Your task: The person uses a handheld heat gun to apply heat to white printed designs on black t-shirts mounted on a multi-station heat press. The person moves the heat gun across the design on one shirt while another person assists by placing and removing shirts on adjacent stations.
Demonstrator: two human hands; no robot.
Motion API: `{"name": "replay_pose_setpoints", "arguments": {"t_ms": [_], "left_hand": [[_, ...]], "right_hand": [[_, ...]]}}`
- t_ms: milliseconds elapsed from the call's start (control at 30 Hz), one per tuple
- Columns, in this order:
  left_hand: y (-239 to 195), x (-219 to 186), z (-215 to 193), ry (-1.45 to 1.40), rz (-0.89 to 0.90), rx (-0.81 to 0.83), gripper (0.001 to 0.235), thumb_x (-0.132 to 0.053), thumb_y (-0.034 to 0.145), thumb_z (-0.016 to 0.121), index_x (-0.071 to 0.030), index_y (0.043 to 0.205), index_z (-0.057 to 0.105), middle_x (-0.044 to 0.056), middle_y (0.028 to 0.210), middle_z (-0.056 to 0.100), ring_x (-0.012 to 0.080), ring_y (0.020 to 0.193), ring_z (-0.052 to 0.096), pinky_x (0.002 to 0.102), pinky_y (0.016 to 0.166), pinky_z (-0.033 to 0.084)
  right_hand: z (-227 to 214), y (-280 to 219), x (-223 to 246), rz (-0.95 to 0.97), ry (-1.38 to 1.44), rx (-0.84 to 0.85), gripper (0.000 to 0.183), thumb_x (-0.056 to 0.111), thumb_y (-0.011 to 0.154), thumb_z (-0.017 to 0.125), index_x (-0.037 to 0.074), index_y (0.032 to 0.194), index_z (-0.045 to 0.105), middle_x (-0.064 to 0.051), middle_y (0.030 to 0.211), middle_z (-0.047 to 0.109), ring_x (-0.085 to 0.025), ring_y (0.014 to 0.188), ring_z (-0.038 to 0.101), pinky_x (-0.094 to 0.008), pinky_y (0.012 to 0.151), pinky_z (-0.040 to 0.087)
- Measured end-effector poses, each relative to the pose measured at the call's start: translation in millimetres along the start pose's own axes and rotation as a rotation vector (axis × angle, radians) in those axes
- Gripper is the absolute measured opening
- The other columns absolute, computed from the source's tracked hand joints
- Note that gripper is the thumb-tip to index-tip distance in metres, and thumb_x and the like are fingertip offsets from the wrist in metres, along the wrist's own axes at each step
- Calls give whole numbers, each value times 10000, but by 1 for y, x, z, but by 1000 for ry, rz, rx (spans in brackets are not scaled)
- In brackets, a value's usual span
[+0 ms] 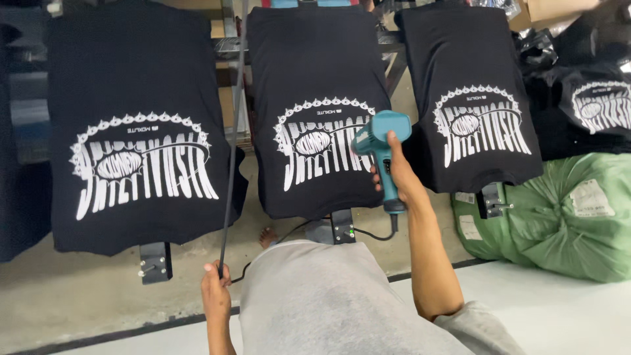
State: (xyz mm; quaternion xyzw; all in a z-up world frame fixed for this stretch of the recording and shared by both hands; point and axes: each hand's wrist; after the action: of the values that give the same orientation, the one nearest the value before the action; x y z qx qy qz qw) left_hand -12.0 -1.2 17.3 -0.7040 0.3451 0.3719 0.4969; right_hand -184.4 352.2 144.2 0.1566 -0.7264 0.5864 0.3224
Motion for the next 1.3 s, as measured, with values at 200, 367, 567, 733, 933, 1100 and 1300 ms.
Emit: {"name": "replay_pose_setpoints", "arguments": {"t_ms": [200,367,567,733,933,1100,1300], "left_hand": [[3,20,2,17,47,-24,659,-605,929,128,-100,622,419,22,571,374,157,532,368,287,559,283],[-1,7,4,-42,30,-19,657,-625,915,143,-98,613,394,9,547,309,133,510,304,279,524,228],[1,11,3,-56,16,-12,661,-635,910,154,-92,620,394,3,567,304,122,511,284,277,519,208],[0,4,3,-69,2,-8,667,-640,906,167,-88,615,400,-5,551,281,119,508,275,277,525,203],[2,1,2,-90,-9,-6,673,-660,892,180,-95,610,412,-24,535,264,108,506,265,269,517,200],[4,1,2,-76,-10,3,669,-640,908,162,-91,607,400,-9,540,272,126,518,282,278,536,223],[4,1,2,-61,6,6,665,-643,907,153,-96,613,391,-1,568,315,121,524,292,272,537,221]], "right_hand": [[0,-8,-3,7,-50,-21,675,701,801,323,61,896,517,-50,634,467,-131,484,444,-272,389,408],[-2,-11,-3,3,-43,42,745,744,741,305,76,996,513,-56,637,463,-135,476,433,-266,381,392],[-8,-5,-12,5,-44,42,723,740,764,289,72,933,506,-60,640,472,-139,474,437,-264,371,392],[-11,-6,-16,35,-67,23,720,738,768,310,61,903,516,-62,640,484,-138,480,446,-265,382,401],[-10,-9,-22,13,-99,-54,640,675,814,345,56,856,501,-69,642,491,-142,479,443,-280,386,389],[-6,-21,-20,60,-71,-72,671,688,815,326,46,864,512,-84,643,499,-153,478,442,-284,398,402],[-14,-17,-29,38,-8,-25,724,730,775,302,53,918,516,-75,648,500,-144,464,439,-271,373,386]]}}
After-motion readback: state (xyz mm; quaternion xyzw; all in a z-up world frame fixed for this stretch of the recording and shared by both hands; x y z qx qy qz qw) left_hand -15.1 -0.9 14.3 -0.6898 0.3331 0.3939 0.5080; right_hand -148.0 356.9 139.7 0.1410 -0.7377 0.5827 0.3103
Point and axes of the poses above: each hand's wrist, its own y-axis towards the middle knuckle, its own z-axis out of the palm, x = y × z
